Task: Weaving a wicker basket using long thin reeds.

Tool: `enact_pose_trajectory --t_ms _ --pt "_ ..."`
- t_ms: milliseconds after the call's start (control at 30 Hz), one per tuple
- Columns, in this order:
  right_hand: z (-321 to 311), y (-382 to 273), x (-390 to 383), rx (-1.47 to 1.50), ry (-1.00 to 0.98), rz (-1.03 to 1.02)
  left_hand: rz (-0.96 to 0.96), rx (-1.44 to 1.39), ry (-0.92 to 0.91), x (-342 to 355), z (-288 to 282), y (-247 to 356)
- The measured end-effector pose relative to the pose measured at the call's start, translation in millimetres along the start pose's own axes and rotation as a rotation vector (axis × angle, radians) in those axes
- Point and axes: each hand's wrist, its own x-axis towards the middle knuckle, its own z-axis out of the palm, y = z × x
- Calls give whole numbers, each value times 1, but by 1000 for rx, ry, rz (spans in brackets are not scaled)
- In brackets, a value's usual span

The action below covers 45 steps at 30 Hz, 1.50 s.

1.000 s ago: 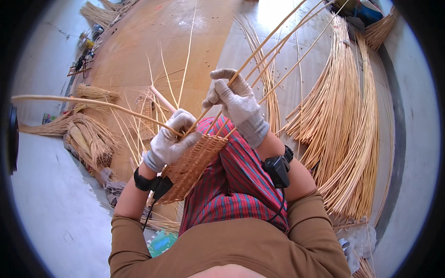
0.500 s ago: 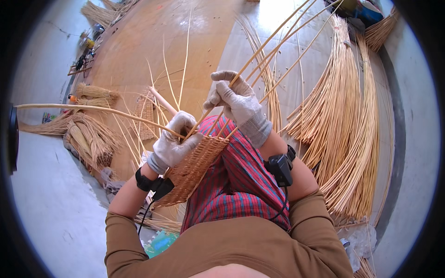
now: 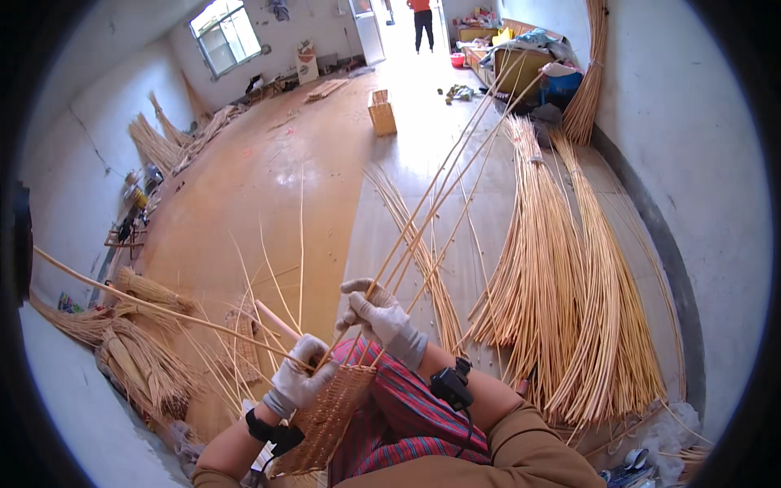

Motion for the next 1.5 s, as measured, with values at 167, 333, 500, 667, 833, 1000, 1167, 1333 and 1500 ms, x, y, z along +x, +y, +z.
enact_pose_trajectory --t_ms 167,333,500,667,833,1000,1167,1333,1500 --pt "-1 -4 0 -42 -37 39 -37 -60 -32 -5 1 -8" --pt "0 -9 0 -75 -86 24 -12 -47 -36 -5 1 -7" --pt "1 -4 0 -61 -86 -40 -7 -42 -33 -6 0 -4" --pt "-1 -3 -4 -81 -40 -10 88 -50 -40 -2 -3 -8" --pt "-6 -8 -8 66 -7 118 53 -30 -99 -2 -6 -13" --pt "-11 -1 -9 156 -68 80 47 5 -141 -6 -9 -16" --pt "-14 9 -4 123 -123 29 20 -21 -102 -11 -5 -14" --pt "-15 9 -4 45 -97 41 8 -30 -69 -11 -2 -11" --pt "-9 4 -9 57 -47 48 -95 -33 -76 -10 -1 -7"
